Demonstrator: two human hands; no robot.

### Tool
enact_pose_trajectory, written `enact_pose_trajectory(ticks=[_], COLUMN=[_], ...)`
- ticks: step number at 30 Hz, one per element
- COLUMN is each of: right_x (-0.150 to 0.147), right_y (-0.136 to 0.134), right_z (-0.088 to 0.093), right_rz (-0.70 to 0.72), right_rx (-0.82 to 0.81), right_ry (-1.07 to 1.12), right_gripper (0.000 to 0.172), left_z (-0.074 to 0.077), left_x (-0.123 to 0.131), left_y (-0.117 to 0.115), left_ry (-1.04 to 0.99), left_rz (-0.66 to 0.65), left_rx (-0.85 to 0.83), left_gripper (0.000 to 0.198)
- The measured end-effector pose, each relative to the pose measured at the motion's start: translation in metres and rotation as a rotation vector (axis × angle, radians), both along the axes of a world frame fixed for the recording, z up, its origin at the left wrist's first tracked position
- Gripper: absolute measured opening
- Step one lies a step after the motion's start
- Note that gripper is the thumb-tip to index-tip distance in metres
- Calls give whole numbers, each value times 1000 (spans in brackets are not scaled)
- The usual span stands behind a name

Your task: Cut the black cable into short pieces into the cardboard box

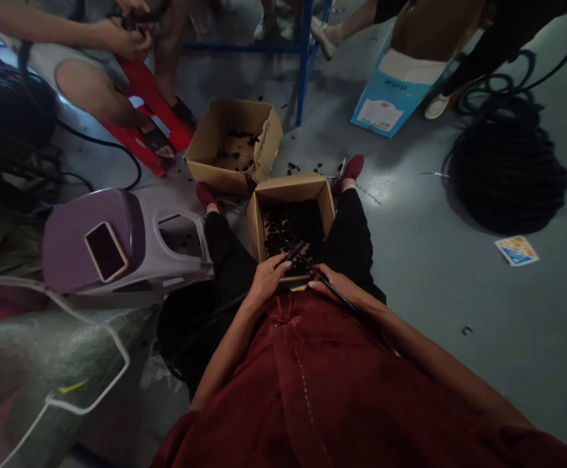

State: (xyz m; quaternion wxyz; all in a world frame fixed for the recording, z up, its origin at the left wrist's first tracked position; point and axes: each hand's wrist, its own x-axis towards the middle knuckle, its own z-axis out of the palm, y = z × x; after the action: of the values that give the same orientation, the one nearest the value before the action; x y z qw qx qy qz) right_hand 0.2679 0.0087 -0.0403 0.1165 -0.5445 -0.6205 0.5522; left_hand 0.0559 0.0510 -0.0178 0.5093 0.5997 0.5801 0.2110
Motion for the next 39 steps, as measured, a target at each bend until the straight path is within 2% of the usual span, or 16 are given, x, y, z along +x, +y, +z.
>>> enact_pose_trajectory(ticks=[6,11,16,21,24,32,39], right_x=[-3,-1,1,1,1,1,1], right_y=[-1,-2,-5,-6,-6,-5,-6], right_z=[1,1,-5,-10,-11,-9,-7], right_rz=[-14,56,68,78,72,97,79], right_rx=[52,114,125,146,143,99,71], right_ry=[-7,-90,-153,-184,-195,-250,-285], right_gripper=[39,30,26,25,26,25,24], left_z=[-2,-6,-11,-19,-18,-7,-15], left_x=[-1,1,3,4,4,-8,-13], left_y=[0,-3,-4,-3,-2,7,7], left_ry=[65,63,41,13,3,25,22], left_rz=[-77,-67,-63,-56,-68,-265,-266], left_rx=[41,18,-31,-42,-73,-106,-168], left_gripper=[32,32,33,34,35,40,40])
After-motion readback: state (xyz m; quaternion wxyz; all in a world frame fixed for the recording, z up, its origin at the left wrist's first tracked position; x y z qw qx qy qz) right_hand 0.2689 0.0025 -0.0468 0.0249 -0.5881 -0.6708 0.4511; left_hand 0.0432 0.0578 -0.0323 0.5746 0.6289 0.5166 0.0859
